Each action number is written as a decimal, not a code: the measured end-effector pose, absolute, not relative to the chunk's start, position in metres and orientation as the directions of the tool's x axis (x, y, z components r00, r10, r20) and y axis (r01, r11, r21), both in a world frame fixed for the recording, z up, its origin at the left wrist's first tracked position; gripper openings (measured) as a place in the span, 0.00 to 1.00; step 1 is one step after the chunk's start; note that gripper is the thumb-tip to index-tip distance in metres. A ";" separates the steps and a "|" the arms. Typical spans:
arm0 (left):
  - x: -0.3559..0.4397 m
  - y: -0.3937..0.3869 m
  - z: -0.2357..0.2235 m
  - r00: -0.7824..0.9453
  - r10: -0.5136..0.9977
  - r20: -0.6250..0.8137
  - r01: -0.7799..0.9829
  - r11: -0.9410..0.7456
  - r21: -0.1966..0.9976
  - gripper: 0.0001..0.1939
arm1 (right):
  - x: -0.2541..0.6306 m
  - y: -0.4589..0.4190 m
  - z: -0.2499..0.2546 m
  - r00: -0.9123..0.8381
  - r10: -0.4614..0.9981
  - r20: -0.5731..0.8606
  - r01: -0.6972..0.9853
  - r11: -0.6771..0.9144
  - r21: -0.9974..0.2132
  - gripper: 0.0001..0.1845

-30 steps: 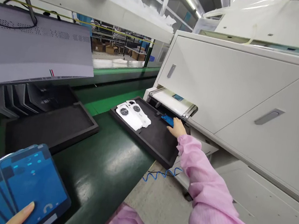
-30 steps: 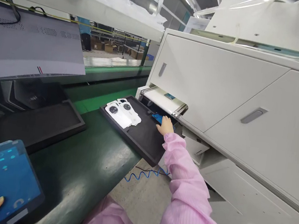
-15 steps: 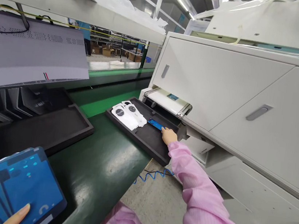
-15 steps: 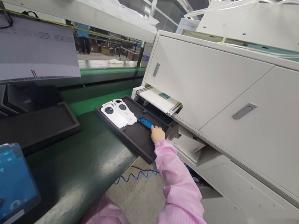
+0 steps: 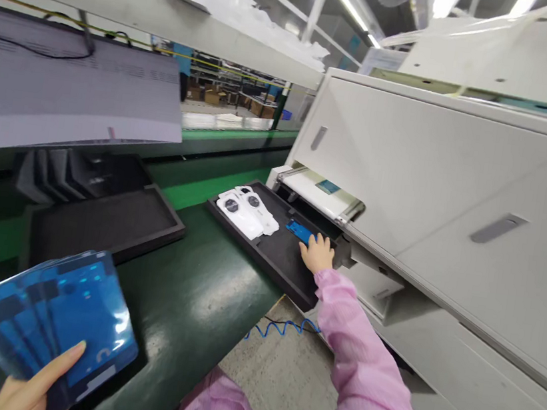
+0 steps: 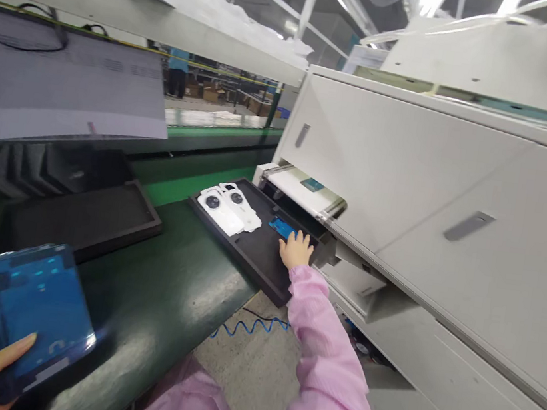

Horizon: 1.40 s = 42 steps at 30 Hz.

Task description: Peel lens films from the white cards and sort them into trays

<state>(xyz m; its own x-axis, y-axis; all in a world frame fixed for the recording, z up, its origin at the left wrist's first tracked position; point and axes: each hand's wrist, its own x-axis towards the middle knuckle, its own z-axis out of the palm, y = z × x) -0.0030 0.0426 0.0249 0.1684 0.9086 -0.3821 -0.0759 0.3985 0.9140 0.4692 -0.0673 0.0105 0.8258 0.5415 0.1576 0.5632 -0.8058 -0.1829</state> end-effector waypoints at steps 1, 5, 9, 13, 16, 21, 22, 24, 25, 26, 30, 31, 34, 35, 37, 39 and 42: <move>-0.001 0.039 0.027 0.184 0.891 -0.414 -0.133 0.440 0.888 0.25 | 0.452 -0.068 0.016 0.788 0.594 0.162 0.616 -0.760 -0.209 0.22; 0.005 0.024 0.029 0.223 0.858 -0.462 -0.262 0.510 0.820 0.30 | 0.351 -0.054 0.030 0.432 0.877 0.210 0.745 -0.216 -0.631 0.24; 0.003 0.017 0.023 0.316 0.855 -0.411 -0.320 0.504 0.802 0.29 | 0.228 -0.017 0.027 -0.089 0.993 0.080 0.124 0.091 -0.988 0.36; -0.005 0.016 0.018 0.327 0.885 -0.333 -0.425 0.452 0.784 0.29 | 0.159 0.027 0.016 -0.243 0.967 0.083 -0.138 0.050 -0.989 0.22; -0.012 0.019 0.017 0.282 0.886 -0.368 -0.479 0.463 0.746 0.31 | 0.151 0.047 0.009 -0.222 0.972 0.071 -0.215 0.022 -0.976 0.17; -0.017 0.027 0.018 0.258 0.923 -0.287 -0.517 0.382 0.766 0.30 | 0.157 0.051 -0.007 -0.194 0.981 0.012 -0.269 -0.041 -0.962 0.16; -0.017 0.027 0.019 0.257 0.921 -0.293 -0.505 0.386 0.772 0.30 | 0.157 0.050 -0.010 -0.197 0.980 0.004 -0.265 -0.049 -0.963 0.16; -0.015 0.027 0.021 0.238 0.906 -0.350 -0.465 0.423 0.778 0.30 | 0.158 0.048 -0.012 -0.252 0.967 0.024 -0.213 -0.031 -0.977 0.17; -0.014 0.026 0.023 0.207 0.896 -0.393 -0.440 0.444 0.780 0.30 | 0.162 0.050 -0.010 -0.284 0.957 0.064 -0.162 0.018 -0.987 0.19; -0.013 0.027 0.025 0.174 0.883 -0.436 -0.420 0.467 0.778 0.31 | 0.171 0.053 -0.008 -0.315 0.942 0.119 -0.089 0.096 -0.991 0.22; -0.012 0.036 0.032 0.035 0.877 -0.479 -0.381 0.455 0.805 0.32 | 0.252 0.062 0.000 0.123 0.902 0.415 0.603 0.264 -0.753 0.30; -0.011 0.039 0.034 0.045 0.878 -0.476 -0.372 0.457 0.808 0.31 | 0.280 0.058 -0.001 0.282 0.848 0.450 0.762 0.087 -0.642 0.31; -0.009 0.043 0.035 0.095 0.869 -0.485 -0.329 0.487 0.809 0.28 | 0.347 0.037 -0.009 0.577 0.727 0.373 0.810 -0.452 -0.373 0.37; -0.007 0.044 0.034 0.109 0.864 -0.492 -0.315 0.500 0.807 0.28 | 0.360 0.030 -0.014 0.610 0.711 0.349 0.790 -0.511 -0.340 0.37; -0.003 0.044 0.031 0.124 0.854 -0.506 -0.299 0.518 0.801 0.26 | 0.367 0.020 -0.022 0.626 0.709 0.323 0.778 -0.541 -0.319 0.32; 0.002 0.044 0.025 0.122 0.848 -0.516 -0.300 0.527 0.795 0.24 | 0.348 0.009 -0.029 0.585 0.705 0.401 0.808 -0.462 -0.364 0.27; 0.008 0.047 0.017 0.131 0.841 -0.525 -0.306 0.538 0.785 0.23 | 0.285 -0.017 -0.033 0.306 0.757 0.577 0.896 -0.025 -0.443 0.31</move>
<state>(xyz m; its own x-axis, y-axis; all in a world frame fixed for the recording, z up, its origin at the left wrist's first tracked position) 0.0082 0.0473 0.0169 0.1313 0.8408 -0.5252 -0.3061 0.5383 0.7852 0.2850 -0.0166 -0.0334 0.3064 0.7567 0.5775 0.8964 -0.0252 -0.4426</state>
